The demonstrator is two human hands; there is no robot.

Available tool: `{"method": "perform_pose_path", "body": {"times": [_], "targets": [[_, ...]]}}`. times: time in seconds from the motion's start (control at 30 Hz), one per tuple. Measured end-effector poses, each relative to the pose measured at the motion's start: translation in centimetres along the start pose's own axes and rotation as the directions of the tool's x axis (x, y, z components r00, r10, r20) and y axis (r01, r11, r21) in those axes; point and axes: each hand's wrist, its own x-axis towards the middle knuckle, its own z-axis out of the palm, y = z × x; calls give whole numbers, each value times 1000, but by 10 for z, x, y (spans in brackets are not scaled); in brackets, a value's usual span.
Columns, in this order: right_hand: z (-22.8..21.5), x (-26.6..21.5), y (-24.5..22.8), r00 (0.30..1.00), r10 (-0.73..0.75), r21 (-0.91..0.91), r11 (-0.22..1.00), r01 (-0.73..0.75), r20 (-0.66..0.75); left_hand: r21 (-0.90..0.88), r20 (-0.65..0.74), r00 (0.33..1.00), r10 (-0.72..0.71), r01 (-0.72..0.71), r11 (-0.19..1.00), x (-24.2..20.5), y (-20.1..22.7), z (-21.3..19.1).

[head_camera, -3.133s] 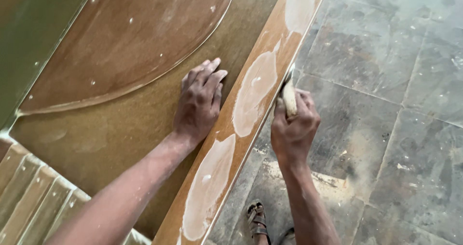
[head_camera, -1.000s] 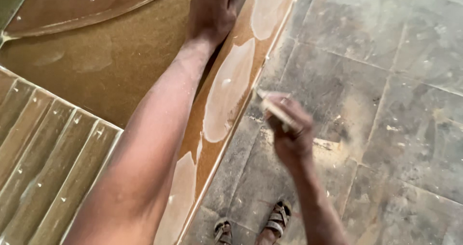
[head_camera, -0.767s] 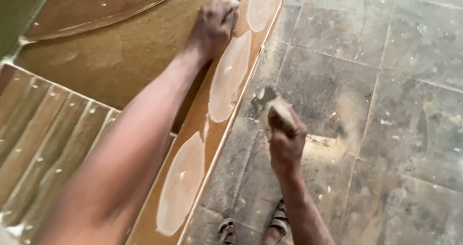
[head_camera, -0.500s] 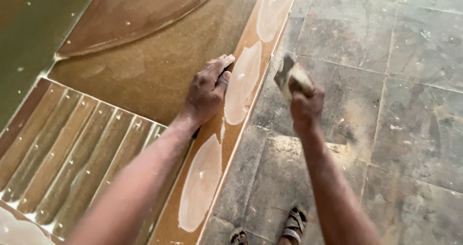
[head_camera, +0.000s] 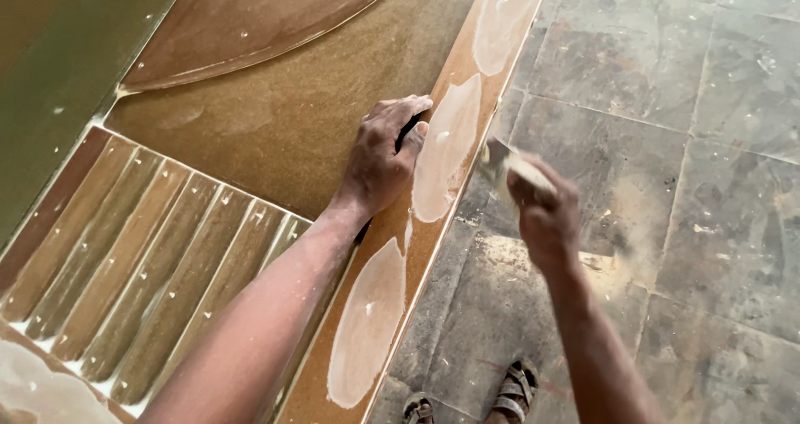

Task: The person applies white putty to the surfaces and edges of a large decorative wooden door panel using a metal spreader tool, smoothing it over various sections by hand.

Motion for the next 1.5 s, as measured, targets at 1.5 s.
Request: {"method": "perform_pose_path", "body": {"times": [1.5], "targets": [[80, -162, -72, 976, 201, -431, 891, -147, 83, -37, -75, 997, 8, -11, 999, -4, -7, 6]]}}
